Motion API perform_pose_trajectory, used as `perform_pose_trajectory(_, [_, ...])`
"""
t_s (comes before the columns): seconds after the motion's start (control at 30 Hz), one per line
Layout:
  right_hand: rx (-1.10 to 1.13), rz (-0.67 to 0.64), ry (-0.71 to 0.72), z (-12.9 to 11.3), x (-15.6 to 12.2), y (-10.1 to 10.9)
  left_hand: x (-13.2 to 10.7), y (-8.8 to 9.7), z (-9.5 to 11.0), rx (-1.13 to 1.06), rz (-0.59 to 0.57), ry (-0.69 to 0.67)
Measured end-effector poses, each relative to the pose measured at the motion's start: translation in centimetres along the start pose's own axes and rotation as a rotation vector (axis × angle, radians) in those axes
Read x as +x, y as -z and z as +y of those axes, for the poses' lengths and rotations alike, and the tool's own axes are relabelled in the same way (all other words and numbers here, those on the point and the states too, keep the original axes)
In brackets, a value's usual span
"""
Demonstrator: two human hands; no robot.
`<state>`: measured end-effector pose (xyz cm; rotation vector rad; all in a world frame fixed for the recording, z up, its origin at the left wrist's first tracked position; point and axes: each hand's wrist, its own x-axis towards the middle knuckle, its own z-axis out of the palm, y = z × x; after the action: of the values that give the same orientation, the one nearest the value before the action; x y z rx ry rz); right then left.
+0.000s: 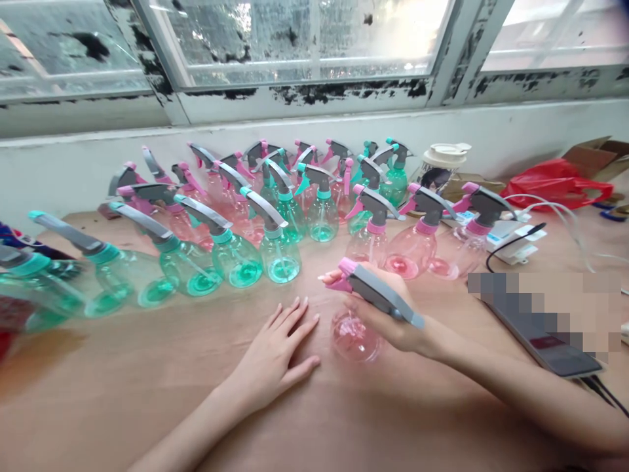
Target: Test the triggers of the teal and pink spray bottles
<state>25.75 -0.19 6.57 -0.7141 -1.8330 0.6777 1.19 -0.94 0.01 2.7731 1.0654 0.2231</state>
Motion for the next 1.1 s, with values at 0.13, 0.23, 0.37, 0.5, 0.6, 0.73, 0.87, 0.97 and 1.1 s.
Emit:
perform_pose_trajectory(0.13, [0.052, -0.028, -0.035, 0.5, 0.16, 0.5, 0.05, 0.1, 0.15, -0.014, 0.003, 0.007])
perform_pose_trajectory(0.23, [0.078, -0.022, -0.036, 0.57, 0.2, 0.47, 0.03, 0.08, 0.1, -0.015, 0.006, 0.008])
perform_pose_trajectory(0.37, [0.048, -0.032, -0.048, 0.42, 0.37, 0.37, -0.01, 0.02, -0.07, -0.009, 0.009, 0.002])
perform_pose_trajectory(0.5, [0.01, -0.01, -0.033, 0.35, 0.56, 0.41, 0.03, -0.03, -0.11, 0.003, 0.012, -0.003])
perform_pose_trajectory(0.6, [0.004, -0.011, -0.025, 0.34, 0.63, 0.5, 0.14, -0.03, -0.07, 0.012, 0.009, 0.002])
perform_pose_trajectory(0.73, [-0.034, -0.015, 0.012, 0.3, 0.68, 0.58, 0.23, -0.01, -0.03, 0.019, -0.001, 0.011])
perform_pose_trajectory(0.87, [-0.014, -0.012, 0.028, 0.31, 0.59, 0.54, 0.14, -0.08, -0.07, 0.019, 0.01, 0.002])
perform_pose_trajectory(0.97, [0.025, -0.042, -0.025, 0.5, 0.37, 0.45, 0.08, -0.19, -0.13, 0.019, 0.021, -0.002])
perform_pose_trajectory(1.1, [0.08, -0.013, -0.022, 0.92, 0.06, 0.23, 0.06, -0.32, -0.23, 0.02, 0.038, -0.017])
